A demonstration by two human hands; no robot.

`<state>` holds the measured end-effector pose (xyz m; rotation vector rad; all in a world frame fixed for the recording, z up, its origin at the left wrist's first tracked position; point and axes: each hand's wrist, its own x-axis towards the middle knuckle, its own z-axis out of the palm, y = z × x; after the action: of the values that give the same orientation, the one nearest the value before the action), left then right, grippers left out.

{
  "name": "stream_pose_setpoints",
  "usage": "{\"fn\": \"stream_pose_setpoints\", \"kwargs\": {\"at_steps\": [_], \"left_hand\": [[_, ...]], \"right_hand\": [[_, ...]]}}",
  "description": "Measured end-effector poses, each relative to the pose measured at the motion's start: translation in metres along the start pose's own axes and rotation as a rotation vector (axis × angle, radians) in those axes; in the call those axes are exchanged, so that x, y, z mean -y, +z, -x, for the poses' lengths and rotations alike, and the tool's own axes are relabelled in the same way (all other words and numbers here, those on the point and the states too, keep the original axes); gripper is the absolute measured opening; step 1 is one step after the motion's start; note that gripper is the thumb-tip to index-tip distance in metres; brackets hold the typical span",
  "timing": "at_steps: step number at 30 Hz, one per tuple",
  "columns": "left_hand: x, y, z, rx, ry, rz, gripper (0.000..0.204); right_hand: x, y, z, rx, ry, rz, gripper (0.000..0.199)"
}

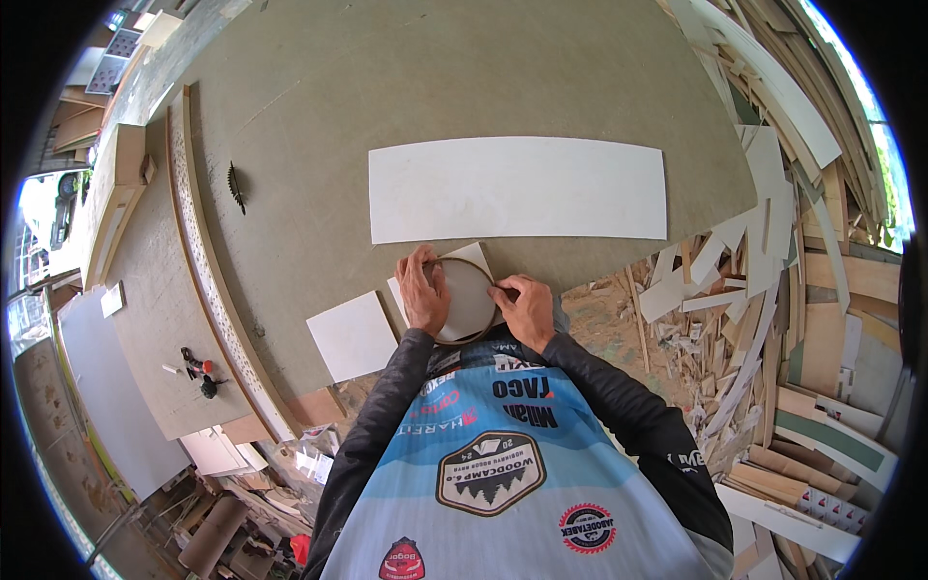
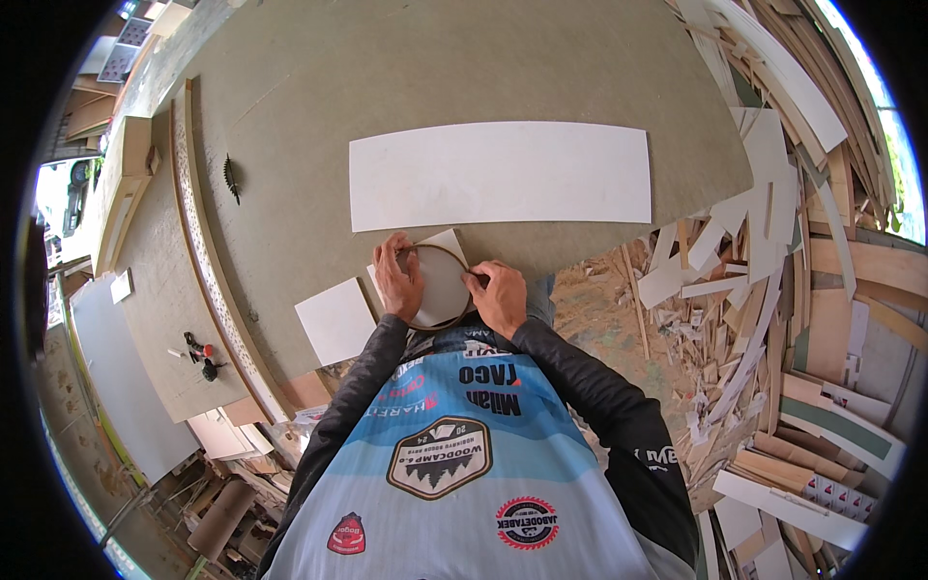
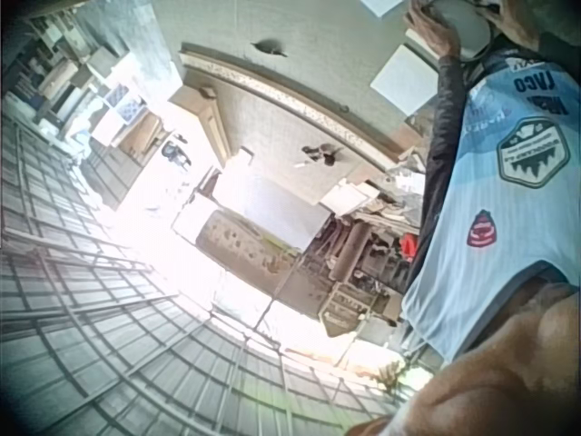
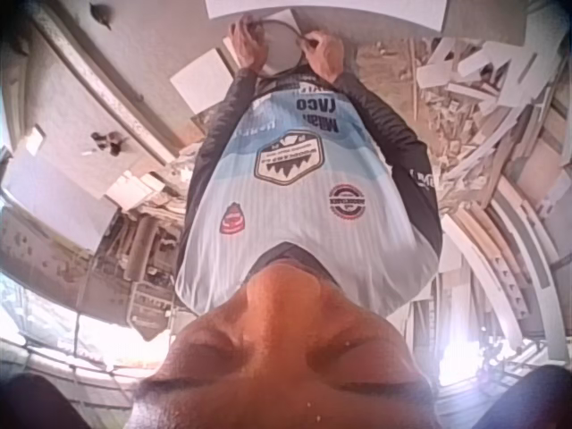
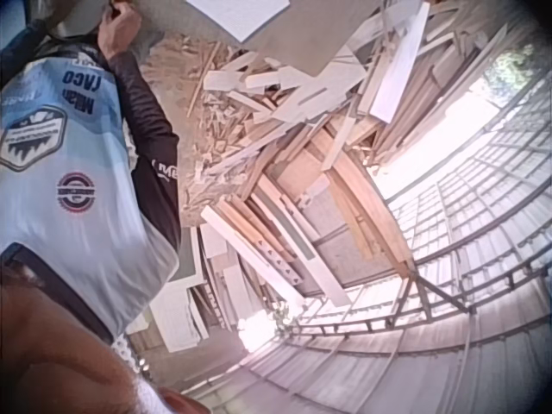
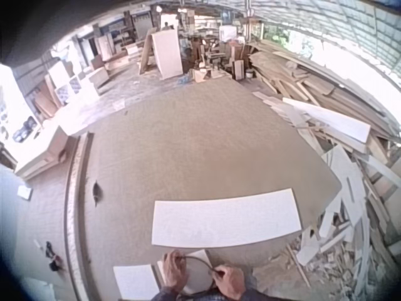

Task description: The person traces the outline of a circular object onto pieces of white board using a pencil and then moves the boards on a workbench.

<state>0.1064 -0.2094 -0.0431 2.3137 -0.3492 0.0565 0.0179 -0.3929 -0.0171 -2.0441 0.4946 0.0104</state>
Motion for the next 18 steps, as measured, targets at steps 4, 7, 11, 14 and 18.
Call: {"fn": "stream_pose_setpoints", "kwargs": {"at_steps": [4, 7, 11, 14, 18], "left_hand": [[0.0004, 0.0005, -0.0001, -0.008, 0.010, 0.010, 0.042], [0.0002, 0.0010, -0.0007, -0.023, 0.018, 0.014, 0.039], [-0.0017, 0.0003, -0.0008, -0.027, -0.005, 0.027, 0.035], [-0.0038, -0.0001, -0.0008, -0.026, -0.016, 0.035, 0.034], [-0.0026, -0.0016, -0.0016, -0.027, 0.014, 0.000, 0.033]], "right_hand": [[0.0003, -0.0006, 0.0015, -0.008, -0.007, 0.020, 0.023], [0.0007, -0.0006, 0.0014, -0.008, -0.003, 0.020, 0.024], [-0.0024, 0.0021, 0.0007, -0.021, -0.042, 0.044, 0.024], [-0.0051, 0.0030, -0.0003, -0.013, -0.044, 0.029, 0.025], [-0.0023, -0.0003, -0.0027, 0.025, 0.011, -0.015, 0.026]]}}
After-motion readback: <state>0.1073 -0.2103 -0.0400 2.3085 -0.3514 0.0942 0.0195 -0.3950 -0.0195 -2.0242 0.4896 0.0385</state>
